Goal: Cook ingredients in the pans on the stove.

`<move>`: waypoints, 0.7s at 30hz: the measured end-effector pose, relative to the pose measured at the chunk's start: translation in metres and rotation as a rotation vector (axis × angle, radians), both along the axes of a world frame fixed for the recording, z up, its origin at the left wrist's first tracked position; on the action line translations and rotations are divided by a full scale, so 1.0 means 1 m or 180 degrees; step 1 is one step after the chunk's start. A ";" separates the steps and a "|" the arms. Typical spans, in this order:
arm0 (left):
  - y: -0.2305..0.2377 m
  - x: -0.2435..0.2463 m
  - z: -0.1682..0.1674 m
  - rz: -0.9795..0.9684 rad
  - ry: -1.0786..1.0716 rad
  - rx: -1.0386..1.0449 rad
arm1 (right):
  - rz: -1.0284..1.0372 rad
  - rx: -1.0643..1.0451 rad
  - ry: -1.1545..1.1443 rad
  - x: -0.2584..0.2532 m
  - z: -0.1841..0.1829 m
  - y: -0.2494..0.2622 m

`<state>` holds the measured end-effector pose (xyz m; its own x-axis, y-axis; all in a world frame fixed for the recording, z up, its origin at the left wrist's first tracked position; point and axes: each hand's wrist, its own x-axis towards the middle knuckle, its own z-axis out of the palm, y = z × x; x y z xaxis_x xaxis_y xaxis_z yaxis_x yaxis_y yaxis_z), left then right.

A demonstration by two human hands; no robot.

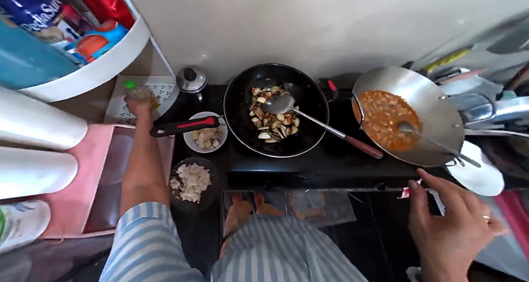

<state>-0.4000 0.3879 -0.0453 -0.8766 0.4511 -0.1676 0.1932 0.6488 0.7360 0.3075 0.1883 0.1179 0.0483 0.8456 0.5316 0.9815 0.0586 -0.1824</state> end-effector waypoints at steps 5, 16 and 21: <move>-0.003 0.009 0.015 -0.0016 0.0186 -0.0009 | -0.0003 -0.0077 0.0040 -0.007 -0.003 0.000; -0.048 0.035 0.119 -0.1779 0.0565 0.0337 | 0.0776 0.0104 0.0263 -0.019 0.030 0.037; -0.067 0.071 0.151 -0.2133 0.0767 0.0556 | 0.1385 0.0283 0.0249 -0.036 0.064 0.061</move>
<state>-0.3294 0.3207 0.1059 -0.4067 0.9059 0.1183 0.6769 0.2118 0.7049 0.2711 0.2488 0.1823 -0.2590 0.7473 0.6120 0.8454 0.4817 -0.2305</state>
